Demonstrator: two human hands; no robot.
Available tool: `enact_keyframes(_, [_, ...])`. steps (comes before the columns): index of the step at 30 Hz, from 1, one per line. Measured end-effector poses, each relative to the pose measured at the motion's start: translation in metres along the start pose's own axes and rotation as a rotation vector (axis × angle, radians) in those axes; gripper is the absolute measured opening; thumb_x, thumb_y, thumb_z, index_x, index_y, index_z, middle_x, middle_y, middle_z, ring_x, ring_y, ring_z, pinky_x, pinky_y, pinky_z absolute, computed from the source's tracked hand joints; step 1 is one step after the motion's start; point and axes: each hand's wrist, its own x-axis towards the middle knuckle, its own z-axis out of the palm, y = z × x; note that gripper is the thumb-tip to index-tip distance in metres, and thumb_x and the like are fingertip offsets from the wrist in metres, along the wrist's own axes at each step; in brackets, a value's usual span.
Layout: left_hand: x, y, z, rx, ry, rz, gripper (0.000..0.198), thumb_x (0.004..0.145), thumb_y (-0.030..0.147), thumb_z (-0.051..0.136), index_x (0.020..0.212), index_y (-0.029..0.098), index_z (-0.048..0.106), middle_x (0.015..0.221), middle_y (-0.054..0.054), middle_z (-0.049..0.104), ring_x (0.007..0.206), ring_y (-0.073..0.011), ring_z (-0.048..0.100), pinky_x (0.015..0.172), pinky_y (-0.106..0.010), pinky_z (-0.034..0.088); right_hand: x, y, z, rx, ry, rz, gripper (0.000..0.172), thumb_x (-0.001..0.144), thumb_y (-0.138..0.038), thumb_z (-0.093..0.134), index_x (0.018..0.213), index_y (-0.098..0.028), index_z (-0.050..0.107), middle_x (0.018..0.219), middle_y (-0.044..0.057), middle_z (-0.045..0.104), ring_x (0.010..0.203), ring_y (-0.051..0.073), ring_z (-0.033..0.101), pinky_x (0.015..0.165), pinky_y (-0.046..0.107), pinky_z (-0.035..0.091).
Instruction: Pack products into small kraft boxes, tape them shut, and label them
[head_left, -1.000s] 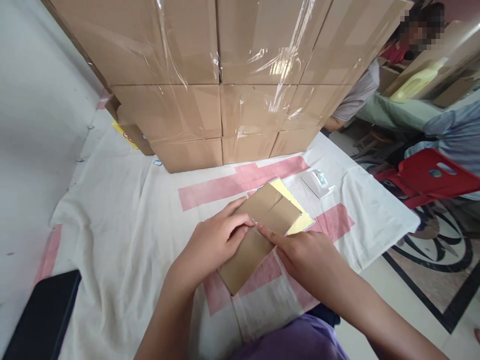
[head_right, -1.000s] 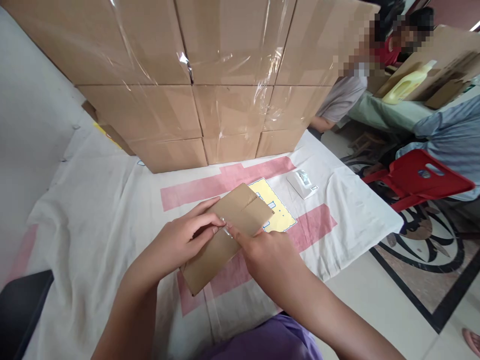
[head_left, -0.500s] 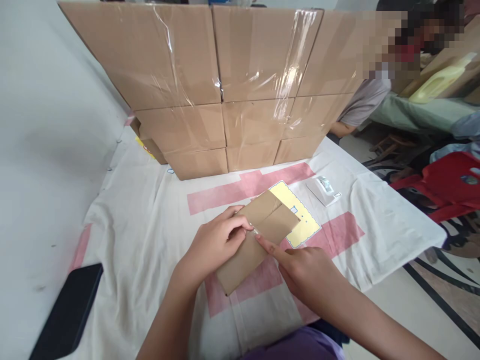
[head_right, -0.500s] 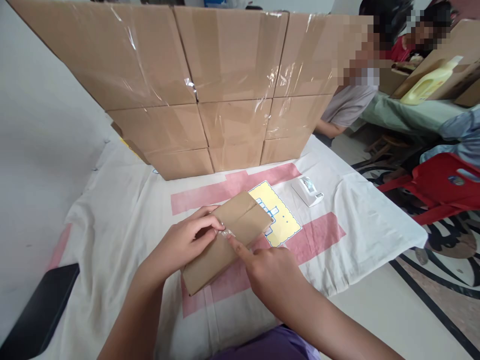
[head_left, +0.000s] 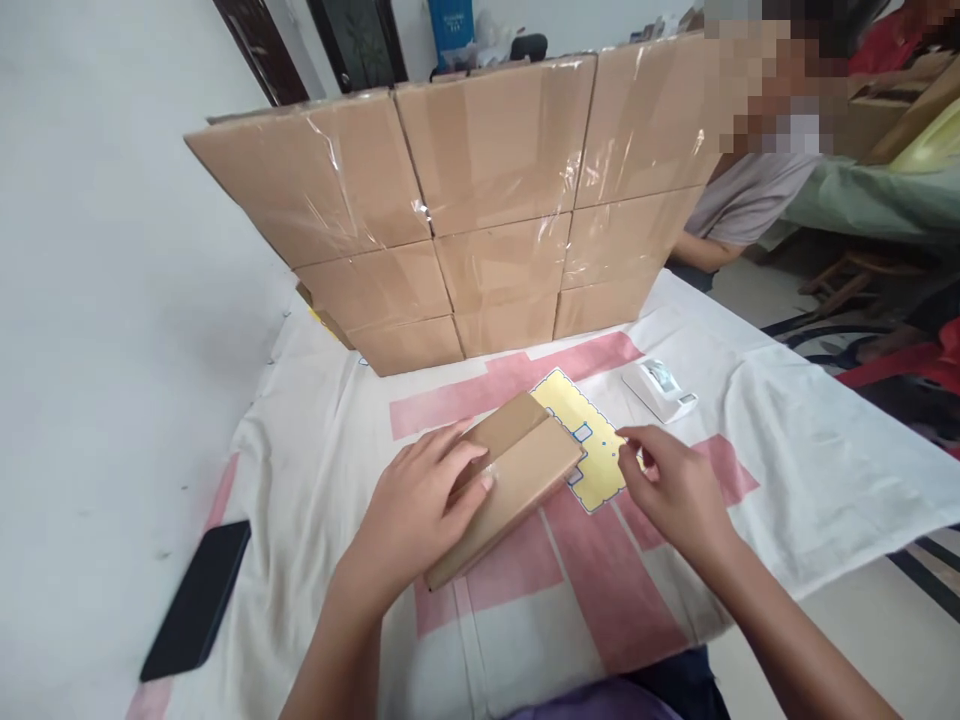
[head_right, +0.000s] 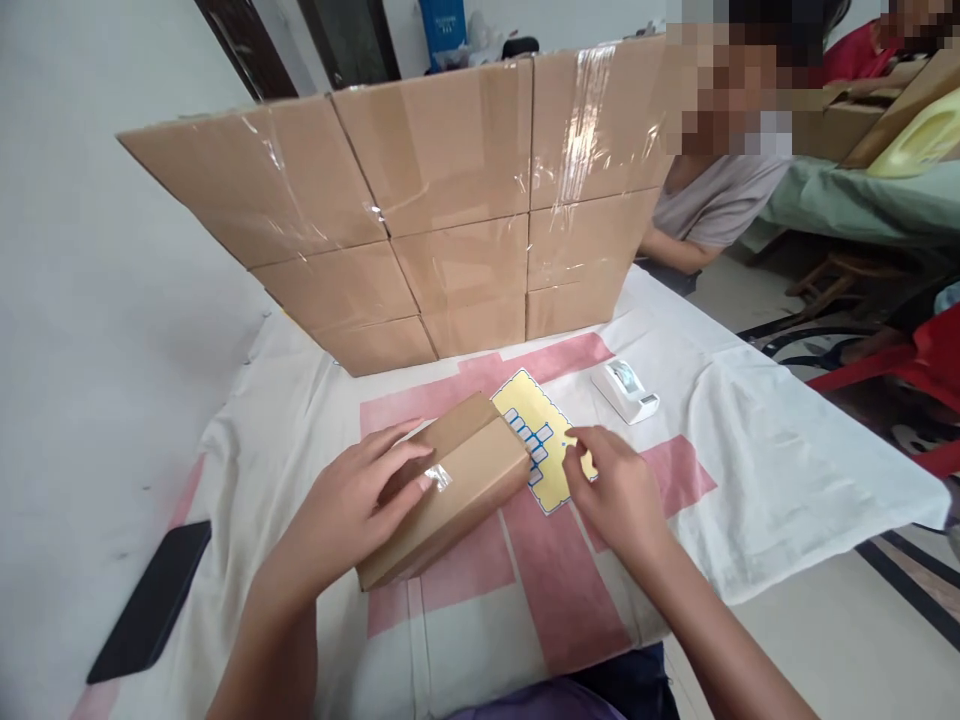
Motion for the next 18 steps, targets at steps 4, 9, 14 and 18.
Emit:
enact_keyframes(4, [-0.010, 0.012, 0.006, 0.160, -0.044, -0.136, 0.096, 0.080, 0.067, 0.063, 0.157, 0.021, 0.030, 0.163, -0.013, 0.037, 0.146, -0.0370, 0.041, 0.114, -0.059, 0.039, 0.041, 0.024, 0.010, 0.048, -0.199, 0.233, 0.037, 0.091, -0.041, 0.055, 0.117, -0.016, 0.064, 0.112, 0.014, 0.072, 0.091, 0.027, 0.069, 0.068, 0.034, 0.050])
enact_keyframes(9, [-0.020, 0.015, 0.009, 0.244, -0.113, -0.166, 0.106, 0.076, 0.064, 0.067, 0.160, 0.019, 0.022, 0.166, -0.013, 0.029, 0.145, -0.0382, 0.042, 0.111, -0.056, 0.044, 0.064, 0.040, 0.035, 0.507, -0.615, 0.476, 0.032, 0.091, -0.042, 0.057, 0.111, -0.017, 0.061, 0.088, 0.008, 0.076, 0.071, 0.019, 0.067, 0.059, 0.028, 0.047])
enact_keyframes(14, [-0.034, 0.009, 0.019, 0.323, 0.016, -0.073, 0.086, 0.084, 0.055, 0.064, 0.159, 0.035, 0.026, 0.168, -0.008, 0.026, 0.141, -0.0373, 0.048, 0.105, -0.055, 0.049, 0.057, 0.058, 0.058, 0.638, -0.571, 0.401, 0.026, 0.087, -0.039, 0.058, 0.104, -0.019, 0.062, 0.077, 0.003, 0.074, 0.061, 0.016, 0.062, 0.059, 0.027, 0.047])
enact_keyframes(18, [-0.039, 0.007, 0.030, 0.360, 0.064, -0.061, 0.079, 0.088, 0.050, 0.061, 0.158, 0.035, 0.027, 0.167, -0.007, 0.030, 0.148, -0.0380, 0.038, 0.112, -0.060, 0.043, 0.054, 0.072, 0.056, 0.575, -0.422, 0.401, 0.026, 0.088, -0.038, 0.055, 0.105, -0.020, 0.062, 0.079, 0.002, 0.073, 0.067, 0.018, 0.065, 0.062, 0.029, 0.048])
